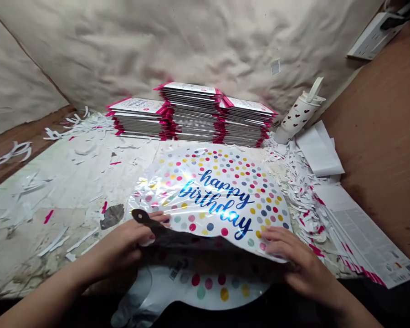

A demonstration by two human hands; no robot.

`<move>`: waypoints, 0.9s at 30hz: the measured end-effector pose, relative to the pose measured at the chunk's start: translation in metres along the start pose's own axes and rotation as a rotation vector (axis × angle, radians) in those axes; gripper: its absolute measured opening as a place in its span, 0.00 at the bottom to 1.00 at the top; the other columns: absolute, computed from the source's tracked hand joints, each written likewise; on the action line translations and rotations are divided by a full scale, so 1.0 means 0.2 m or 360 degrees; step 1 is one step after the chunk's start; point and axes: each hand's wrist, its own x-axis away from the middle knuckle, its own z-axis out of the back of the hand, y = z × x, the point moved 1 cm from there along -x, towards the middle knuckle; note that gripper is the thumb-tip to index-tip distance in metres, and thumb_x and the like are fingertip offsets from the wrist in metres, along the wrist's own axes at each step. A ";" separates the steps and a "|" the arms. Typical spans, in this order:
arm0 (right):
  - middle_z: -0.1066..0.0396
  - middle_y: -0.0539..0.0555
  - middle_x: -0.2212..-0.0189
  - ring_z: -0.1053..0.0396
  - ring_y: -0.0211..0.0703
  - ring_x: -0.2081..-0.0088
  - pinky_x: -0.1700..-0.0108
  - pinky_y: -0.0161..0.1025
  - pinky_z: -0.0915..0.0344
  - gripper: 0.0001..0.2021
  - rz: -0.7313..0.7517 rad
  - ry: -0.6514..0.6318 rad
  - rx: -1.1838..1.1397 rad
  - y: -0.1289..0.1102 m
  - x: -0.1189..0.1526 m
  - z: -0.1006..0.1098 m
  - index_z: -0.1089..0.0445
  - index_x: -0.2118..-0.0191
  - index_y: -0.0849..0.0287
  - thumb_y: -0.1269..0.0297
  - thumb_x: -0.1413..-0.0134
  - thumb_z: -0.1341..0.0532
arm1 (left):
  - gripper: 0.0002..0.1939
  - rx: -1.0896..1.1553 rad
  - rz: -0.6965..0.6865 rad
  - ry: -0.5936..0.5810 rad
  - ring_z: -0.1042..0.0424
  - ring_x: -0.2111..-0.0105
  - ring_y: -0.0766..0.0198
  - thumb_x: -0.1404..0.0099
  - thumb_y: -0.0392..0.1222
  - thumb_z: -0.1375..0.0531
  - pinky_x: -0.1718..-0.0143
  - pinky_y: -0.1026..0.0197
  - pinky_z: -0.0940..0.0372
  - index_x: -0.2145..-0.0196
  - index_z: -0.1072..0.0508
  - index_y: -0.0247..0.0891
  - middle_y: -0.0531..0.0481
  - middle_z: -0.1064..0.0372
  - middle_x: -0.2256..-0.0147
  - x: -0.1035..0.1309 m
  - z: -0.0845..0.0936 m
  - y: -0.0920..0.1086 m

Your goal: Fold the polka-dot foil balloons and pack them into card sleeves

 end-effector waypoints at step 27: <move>0.33 0.67 0.55 0.38 0.62 0.52 0.53 0.55 0.43 0.31 -0.1373 0.0646 0.0346 0.44 -0.74 0.23 0.39 0.47 0.63 0.46 0.53 0.42 | 0.36 -0.0376 0.0603 -0.0032 0.59 0.39 0.41 0.37 0.61 0.54 0.44 0.39 0.55 0.38 0.49 0.36 0.38 0.58 0.38 -0.28 -0.16 0.10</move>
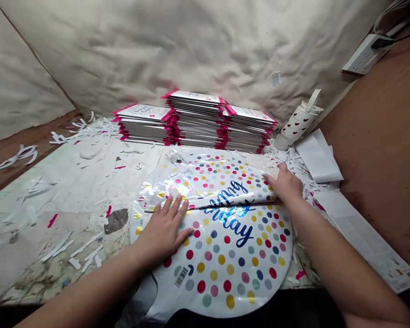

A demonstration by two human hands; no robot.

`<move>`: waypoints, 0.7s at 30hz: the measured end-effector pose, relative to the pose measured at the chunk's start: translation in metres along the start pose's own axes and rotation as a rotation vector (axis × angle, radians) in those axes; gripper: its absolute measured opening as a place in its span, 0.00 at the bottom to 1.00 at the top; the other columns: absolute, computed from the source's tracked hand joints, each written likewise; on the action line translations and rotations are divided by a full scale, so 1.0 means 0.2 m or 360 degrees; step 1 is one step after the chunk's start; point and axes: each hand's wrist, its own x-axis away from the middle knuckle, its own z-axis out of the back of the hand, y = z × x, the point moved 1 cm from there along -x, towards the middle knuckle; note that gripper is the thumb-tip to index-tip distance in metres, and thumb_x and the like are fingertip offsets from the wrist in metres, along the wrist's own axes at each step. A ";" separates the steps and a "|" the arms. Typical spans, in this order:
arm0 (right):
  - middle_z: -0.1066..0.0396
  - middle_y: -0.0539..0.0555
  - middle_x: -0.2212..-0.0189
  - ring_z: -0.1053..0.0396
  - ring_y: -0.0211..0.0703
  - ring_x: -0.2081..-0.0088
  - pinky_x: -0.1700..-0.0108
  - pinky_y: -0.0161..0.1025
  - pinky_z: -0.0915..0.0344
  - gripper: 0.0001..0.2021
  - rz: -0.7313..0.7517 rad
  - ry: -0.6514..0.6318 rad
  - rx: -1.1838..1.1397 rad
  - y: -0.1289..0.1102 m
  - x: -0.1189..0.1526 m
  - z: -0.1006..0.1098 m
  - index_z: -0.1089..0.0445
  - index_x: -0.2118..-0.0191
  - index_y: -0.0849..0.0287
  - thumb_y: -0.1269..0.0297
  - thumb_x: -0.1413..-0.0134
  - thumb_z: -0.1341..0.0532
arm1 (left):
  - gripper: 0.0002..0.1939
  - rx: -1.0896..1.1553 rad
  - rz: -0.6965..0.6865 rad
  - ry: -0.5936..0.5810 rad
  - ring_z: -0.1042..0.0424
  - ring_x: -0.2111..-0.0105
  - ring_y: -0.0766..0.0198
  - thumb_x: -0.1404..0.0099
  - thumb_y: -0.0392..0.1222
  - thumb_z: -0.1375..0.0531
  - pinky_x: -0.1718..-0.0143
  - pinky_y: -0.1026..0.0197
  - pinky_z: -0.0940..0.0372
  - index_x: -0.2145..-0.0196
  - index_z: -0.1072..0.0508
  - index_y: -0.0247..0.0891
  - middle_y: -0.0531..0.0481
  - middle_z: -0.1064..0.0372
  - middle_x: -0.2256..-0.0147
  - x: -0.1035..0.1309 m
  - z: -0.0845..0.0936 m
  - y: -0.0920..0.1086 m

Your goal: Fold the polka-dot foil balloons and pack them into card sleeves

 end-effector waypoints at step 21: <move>0.39 0.66 0.47 0.46 0.63 0.43 0.44 0.60 0.51 0.34 0.0418 -0.0215 0.0069 0.10 0.52 -0.06 0.45 0.40 0.57 0.43 0.48 0.49 | 0.44 0.0069 0.0011 -0.0086 0.64 0.39 0.36 0.41 0.66 0.56 0.45 0.36 0.58 0.38 0.53 0.30 0.33 0.63 0.37 -0.22 0.02 0.42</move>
